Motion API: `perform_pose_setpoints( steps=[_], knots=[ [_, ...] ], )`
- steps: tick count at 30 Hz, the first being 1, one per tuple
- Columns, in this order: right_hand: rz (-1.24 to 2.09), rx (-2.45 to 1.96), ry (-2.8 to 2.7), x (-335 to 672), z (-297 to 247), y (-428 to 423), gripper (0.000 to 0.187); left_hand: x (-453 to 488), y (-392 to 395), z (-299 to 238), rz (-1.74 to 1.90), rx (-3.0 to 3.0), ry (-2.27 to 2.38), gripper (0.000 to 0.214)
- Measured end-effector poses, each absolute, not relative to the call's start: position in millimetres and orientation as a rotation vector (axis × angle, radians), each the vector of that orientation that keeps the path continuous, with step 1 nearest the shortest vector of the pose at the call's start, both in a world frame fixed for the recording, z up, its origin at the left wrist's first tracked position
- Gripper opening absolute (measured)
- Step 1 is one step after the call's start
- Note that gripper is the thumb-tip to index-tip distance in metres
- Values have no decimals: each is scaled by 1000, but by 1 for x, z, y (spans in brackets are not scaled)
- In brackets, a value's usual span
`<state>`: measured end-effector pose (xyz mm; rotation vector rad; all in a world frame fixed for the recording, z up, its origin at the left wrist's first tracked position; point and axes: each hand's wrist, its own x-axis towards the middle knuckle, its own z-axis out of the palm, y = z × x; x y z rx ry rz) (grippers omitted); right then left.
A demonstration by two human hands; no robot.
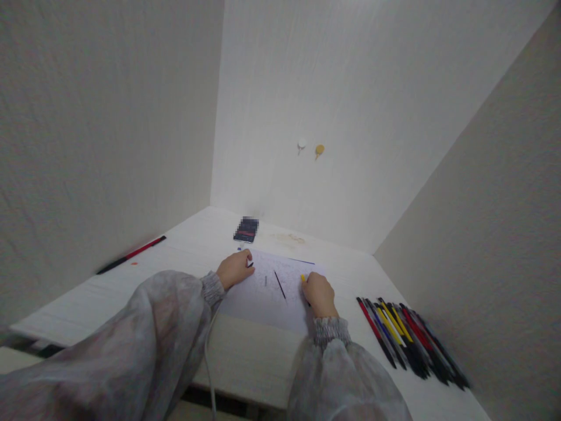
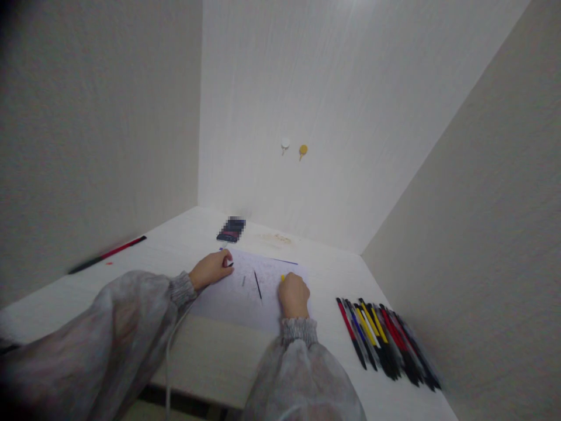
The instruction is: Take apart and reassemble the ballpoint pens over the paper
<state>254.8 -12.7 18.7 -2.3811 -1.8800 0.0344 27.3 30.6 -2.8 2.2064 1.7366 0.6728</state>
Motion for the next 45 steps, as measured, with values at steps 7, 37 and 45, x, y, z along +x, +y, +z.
perform_pose_setpoints(
  steps=[7, 37, 45],
  knots=[
    [-61, -2365, -1834, 258, 23, -15, 24, 28, 30, -2, 601, 2190, 1745, 25],
    [9, -2188, -2012, 224, 23, -19, 29, 30, 28, -2, 595, 2229, 1800, 25],
    [1, -2168, -2074, 228, 10, -15, 21, 30, 29, -5, 615, 2233, 1783, 27]
  ],
)
